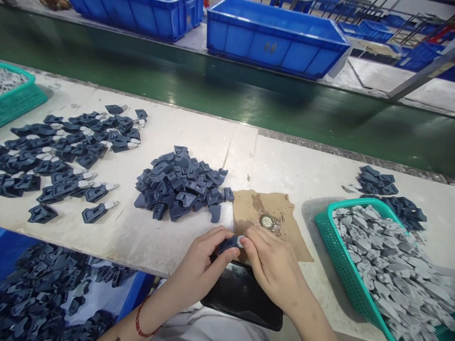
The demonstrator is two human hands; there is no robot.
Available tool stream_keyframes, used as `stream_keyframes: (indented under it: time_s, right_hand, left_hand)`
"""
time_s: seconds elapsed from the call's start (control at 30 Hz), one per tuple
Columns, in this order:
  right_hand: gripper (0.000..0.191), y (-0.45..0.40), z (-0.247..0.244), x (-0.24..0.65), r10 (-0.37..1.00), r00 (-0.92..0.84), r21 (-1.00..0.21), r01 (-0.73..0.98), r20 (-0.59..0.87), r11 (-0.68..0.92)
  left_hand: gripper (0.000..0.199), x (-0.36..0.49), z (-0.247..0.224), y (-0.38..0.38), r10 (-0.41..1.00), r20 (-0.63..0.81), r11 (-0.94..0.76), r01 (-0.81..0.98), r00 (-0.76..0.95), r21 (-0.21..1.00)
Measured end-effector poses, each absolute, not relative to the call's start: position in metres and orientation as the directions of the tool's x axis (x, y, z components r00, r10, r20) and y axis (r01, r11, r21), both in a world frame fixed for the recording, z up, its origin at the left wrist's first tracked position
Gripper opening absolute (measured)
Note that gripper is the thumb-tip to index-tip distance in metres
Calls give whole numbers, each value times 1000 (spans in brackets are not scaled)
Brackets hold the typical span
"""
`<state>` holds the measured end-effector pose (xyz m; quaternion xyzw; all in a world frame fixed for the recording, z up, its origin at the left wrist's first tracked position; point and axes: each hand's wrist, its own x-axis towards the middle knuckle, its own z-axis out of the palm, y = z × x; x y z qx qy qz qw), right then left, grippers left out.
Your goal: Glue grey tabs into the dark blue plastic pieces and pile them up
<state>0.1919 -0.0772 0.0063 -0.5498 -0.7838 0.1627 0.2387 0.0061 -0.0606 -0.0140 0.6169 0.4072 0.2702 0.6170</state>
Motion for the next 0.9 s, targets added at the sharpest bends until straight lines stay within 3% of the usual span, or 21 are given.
stream_keyframes:
  time_s: [0.2,0.4,0.53,0.63,0.7,0.77,0.83,0.9]
  right_hand:
    - [39,-80,6,188,944,-276,-551,766,182,331]
    - [39,-81,12,181,944,-261,-496,804,201,327]
    - [40,-85,24,190,954,-251,-629,718,164,297]
    - [32,-93,31,221,980,-45,-649,743,194,163]
    - [25,-99,30,253,951,178,-538,843,253,-14]
    - [32,-105,24,288,924,307,-343,913,228,-219]
    - [42,-109,15,318,927,329,-132,942,179,-309]
    - [44,-110,7,337,952,280,-22,960,121,-280]
  left_hand:
    - [29,6,-14,-62,826,-200,145,145,527,979]
    - [23,2,-13,-63,827,-139,92,112,545,989]
    - [20,1,-11,-65,844,-63,24,78,532,997]
    - [18,-6,-12,-69,897,43,-76,57,439,995]
    - [15,-16,-11,-71,929,156,-198,93,337,976]
    - [17,-32,-10,-69,927,301,-343,182,224,921]
    - [23,-53,-7,-64,881,465,-465,336,85,819]
    - [30,-79,-4,-54,793,604,-470,556,-76,686]
